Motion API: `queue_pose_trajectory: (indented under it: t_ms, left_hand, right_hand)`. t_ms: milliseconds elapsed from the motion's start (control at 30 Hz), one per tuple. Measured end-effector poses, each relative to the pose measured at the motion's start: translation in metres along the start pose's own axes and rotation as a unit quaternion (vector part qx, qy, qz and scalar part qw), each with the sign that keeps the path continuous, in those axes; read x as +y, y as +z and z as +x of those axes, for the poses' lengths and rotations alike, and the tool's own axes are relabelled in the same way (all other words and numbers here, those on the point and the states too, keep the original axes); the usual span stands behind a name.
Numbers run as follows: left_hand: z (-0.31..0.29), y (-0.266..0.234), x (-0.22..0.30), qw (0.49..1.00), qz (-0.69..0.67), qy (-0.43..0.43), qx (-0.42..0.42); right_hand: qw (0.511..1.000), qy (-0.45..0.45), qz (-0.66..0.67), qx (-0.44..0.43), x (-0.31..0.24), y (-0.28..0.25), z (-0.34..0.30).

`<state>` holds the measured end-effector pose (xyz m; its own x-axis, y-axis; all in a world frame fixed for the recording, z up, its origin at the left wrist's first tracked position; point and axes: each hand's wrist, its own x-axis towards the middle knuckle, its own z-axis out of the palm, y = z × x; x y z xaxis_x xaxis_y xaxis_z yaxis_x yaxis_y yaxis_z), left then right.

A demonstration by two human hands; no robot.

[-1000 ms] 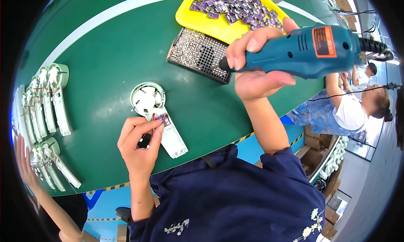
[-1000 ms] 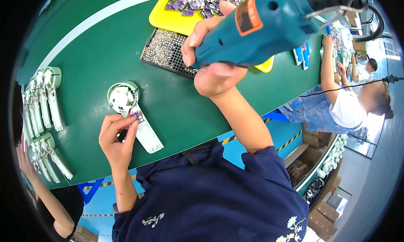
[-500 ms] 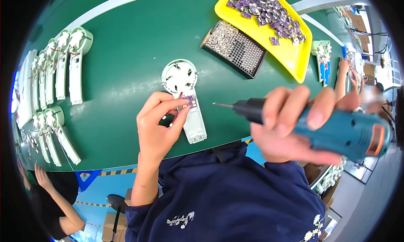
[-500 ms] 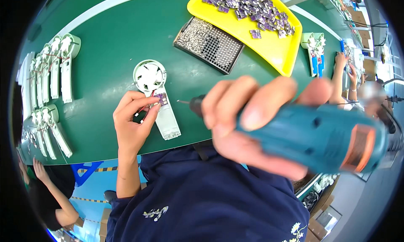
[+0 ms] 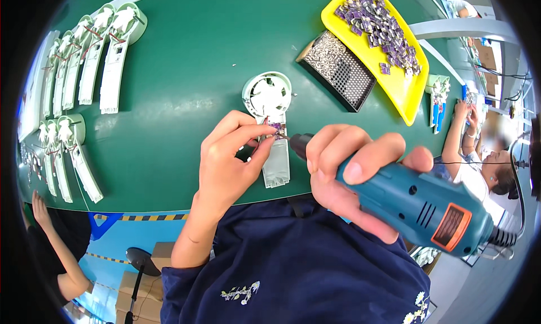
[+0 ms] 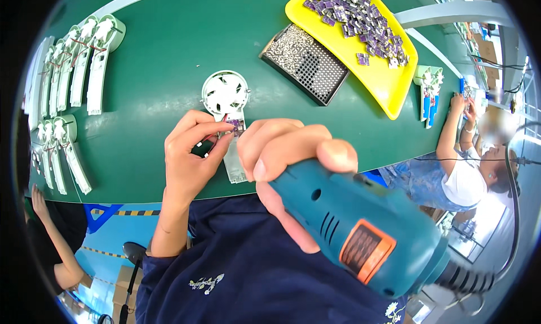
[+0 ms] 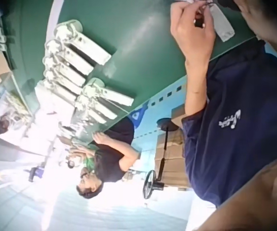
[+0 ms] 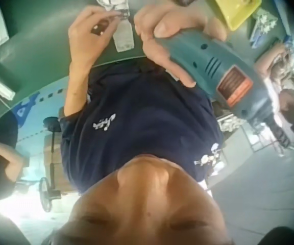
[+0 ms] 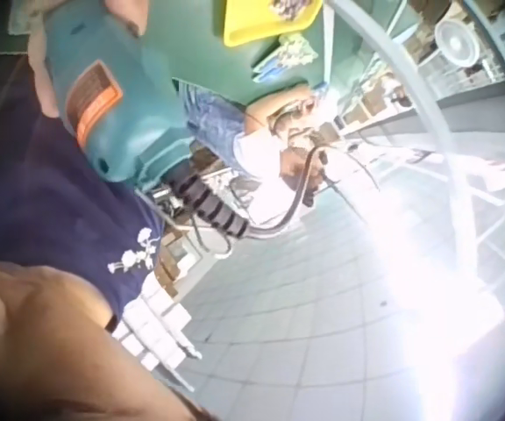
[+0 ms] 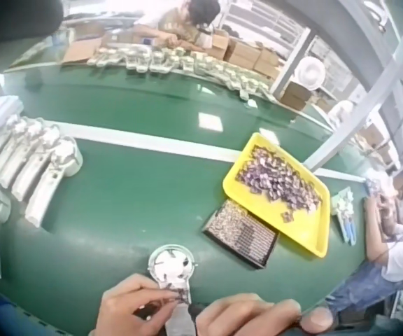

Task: The person assembles portable fans by placing circuit boards into the fan casings, driving screws to secure them with an electric screwdriver, and placing the assembled fan parts onto the table.

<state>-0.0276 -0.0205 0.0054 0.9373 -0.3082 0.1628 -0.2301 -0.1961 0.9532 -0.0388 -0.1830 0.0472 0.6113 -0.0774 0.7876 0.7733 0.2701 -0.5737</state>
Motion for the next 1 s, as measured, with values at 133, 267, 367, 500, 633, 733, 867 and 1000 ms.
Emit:
queue_pose_trajectory:
  t_ms: [133, 267, 367, 500, 633, 733, 867, 1000]
  left_hand:
    - [-0.003, 0.0, -0.001, 1.0, -0.004, 0.004, 0.009]
    - [-0.005, 0.005, -0.002, 1.0, -0.019, 0.01, 0.017]
    - [-0.004, 0.003, -0.005, 1.0, -0.022, 0.017, 0.013]
    - [-0.004, 0.003, -0.011, 1.0, -0.008, 0.015, 0.015]
    - [-0.002, -0.001, -0.002, 0.999, -0.013, 0.042, 0.025]
    - [-0.003, -0.002, 0.0, 1.0, 0.001, 0.011, 0.017]
    - [-0.004, 0.003, -0.006, 1.0, 0.0, 0.016, 0.009]
    - [-0.006, -0.002, 0.001, 1.0, 0.008, -0.009, 0.003]
  right_hand:
    - [0.999, -0.001, -0.028, -0.034, -0.003, 0.007, -0.002]
    - [0.997, -0.016, -0.035, -0.068, 0.001, 0.009, -0.001]
    - [0.996, 0.013, -0.04, -0.084, 0.002, 0.009, -0.001]
    - [0.999, 0.004, -0.001, -0.052, 0.011, 0.008, -0.002]
    - [0.997, -0.032, -0.015, -0.07, 0.006, 0.015, 0.002]
    - [0.992, -0.038, 0.007, -0.121, 0.01, 0.01, -0.002]
    - [0.991, -0.028, 0.013, -0.128, 0.015, -0.006, -0.009]
    - [0.972, 0.04, 0.073, 0.218, -0.01, -0.004, 0.002]
